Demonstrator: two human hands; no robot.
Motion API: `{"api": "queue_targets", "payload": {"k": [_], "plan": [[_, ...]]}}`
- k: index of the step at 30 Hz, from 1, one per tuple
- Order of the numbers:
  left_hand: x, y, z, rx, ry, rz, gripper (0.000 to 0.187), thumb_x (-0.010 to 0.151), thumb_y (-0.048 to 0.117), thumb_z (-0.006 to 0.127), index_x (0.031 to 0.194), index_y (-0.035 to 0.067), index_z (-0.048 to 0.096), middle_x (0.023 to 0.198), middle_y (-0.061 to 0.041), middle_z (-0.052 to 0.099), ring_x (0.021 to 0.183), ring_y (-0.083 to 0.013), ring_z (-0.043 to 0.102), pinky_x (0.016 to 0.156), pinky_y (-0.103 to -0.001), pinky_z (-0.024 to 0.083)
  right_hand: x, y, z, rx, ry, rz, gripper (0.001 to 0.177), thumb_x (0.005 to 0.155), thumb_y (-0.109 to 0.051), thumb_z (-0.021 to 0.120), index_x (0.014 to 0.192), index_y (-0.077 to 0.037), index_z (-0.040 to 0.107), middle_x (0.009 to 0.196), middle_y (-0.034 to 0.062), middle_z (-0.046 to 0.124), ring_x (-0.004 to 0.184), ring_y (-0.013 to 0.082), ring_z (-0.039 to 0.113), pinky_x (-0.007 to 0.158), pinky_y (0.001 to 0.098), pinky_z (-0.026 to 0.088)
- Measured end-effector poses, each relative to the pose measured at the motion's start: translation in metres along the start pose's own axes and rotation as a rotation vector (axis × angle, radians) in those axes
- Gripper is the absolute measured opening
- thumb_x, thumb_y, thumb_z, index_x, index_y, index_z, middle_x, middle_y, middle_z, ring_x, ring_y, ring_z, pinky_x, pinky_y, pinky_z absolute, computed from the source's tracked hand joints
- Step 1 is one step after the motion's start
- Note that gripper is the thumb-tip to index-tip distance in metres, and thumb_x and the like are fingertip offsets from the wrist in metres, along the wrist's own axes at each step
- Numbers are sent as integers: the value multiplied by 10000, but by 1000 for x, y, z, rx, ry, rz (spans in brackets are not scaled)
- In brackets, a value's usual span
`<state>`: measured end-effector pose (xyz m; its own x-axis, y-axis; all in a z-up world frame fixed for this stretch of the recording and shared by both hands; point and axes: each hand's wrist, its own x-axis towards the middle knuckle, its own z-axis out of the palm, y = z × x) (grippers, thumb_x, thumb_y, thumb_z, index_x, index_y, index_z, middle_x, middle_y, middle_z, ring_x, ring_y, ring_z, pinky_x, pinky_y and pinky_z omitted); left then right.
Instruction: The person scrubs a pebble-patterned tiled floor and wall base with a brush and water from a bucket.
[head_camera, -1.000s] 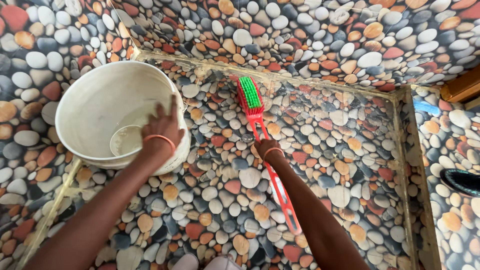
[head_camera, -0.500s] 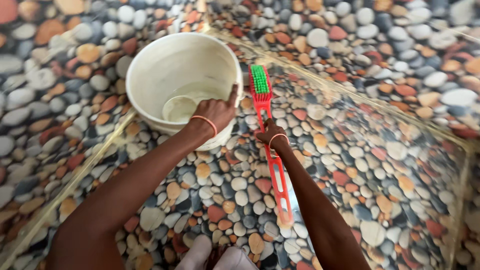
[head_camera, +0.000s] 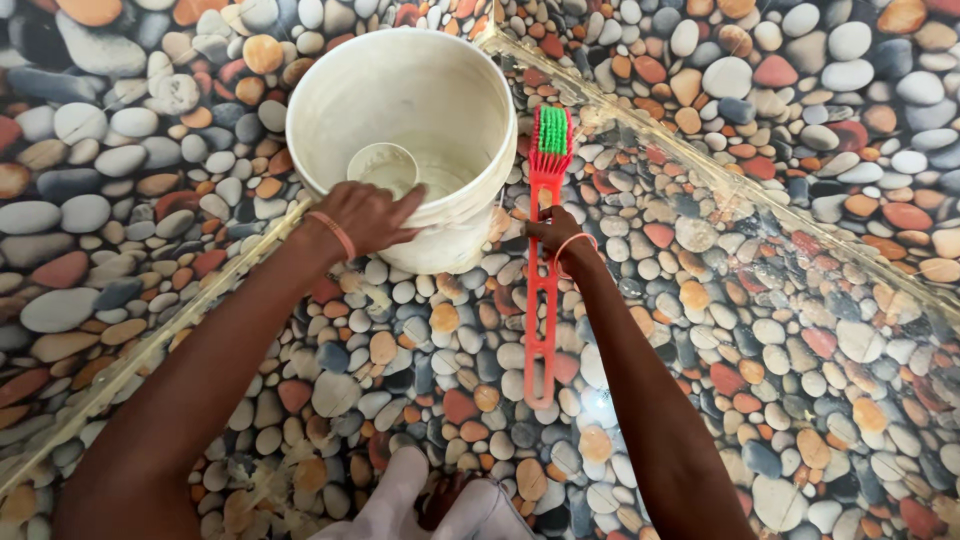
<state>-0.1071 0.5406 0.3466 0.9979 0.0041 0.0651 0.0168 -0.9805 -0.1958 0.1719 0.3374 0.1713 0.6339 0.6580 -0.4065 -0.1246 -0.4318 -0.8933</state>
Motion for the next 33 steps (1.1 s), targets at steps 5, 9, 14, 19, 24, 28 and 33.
{"api": "queue_targets", "payload": {"k": [5, 9, 14, 19, 24, 28, 33], "plan": [[-30, 18, 0, 133, 48, -114, 563, 960, 519, 625, 1313, 91, 529, 636, -120, 688, 589, -275, 724, 519, -395, 582, -1, 2, -1, 189, -6, 81, 574, 831, -214, 819, 1300, -37, 539, 897, 79, 628, 589, 160, 540, 440, 330, 457], [-36, 45, -3, 171, -2, -233, 579, 958, 523, 634, 1317, 82, 525, 601, -95, 679, 543, -239, 711, 470, -369, 563, -6, 2, -7, 435, 15, 61, 646, 828, -218, 746, 1409, -123, 480, 881, 71, 611, 586, 196, 554, 439, 350, 454], [-40, 68, -7, 244, 20, -417, 630, 961, 489, 621, 1389, 42, 504, 499, -48, 648, 439, -207, 673, 384, -337, 522, -4, 12, -13, 715, 100, 79, 714, 870, -228, 767, 1468, -257, 379, 909, 89, 612, 638, 172, 597, 491, 322, 519], [-36, 79, -8, 262, 5, -543, 707, 972, 418, 597, 1455, -65, 417, 535, -55, 666, 459, -211, 682, 387, -386, 536, 1, 34, -24, 913, 44, 177, 614, 961, -367, 739, 1416, -129, 402, 918, 106, 656, 567, 179, 554, 458, 294, 476], [-24, 75, -22, 284, -195, -646, 810, 919, 258, 616, 1502, -200, 288, 713, -123, 745, 580, -225, 731, 432, -421, 556, 3, 56, -22, 660, 169, 233, 633, 942, -666, 477, 1394, -224, 450, 844, 105, 643, 496, 159, 440, 397, 316, 356], [-3, 72, -36, 157, -282, -723, 700, 899, 176, 636, 1427, -211, 386, 880, -202, 759, 675, -260, 760, 484, -399, 594, 18, 85, -10, 238, 277, 24, 676, 950, -486, 603, 1514, -166, 414, 885, 160, 662, 648, 205, 598, 480, 383, 449], [54, 82, -18, -184, 175, -496, 188, 980, 166, 639, 1043, 24, 744, 894, -181, 751, 802, -302, 759, 641, -414, 616, 22, 92, -4, -429, 376, -294, 978, 791, -322, 874, 1536, -1, 328, 1060, 208, 652, 836, 292, 653, 664, 414, 547]]}}
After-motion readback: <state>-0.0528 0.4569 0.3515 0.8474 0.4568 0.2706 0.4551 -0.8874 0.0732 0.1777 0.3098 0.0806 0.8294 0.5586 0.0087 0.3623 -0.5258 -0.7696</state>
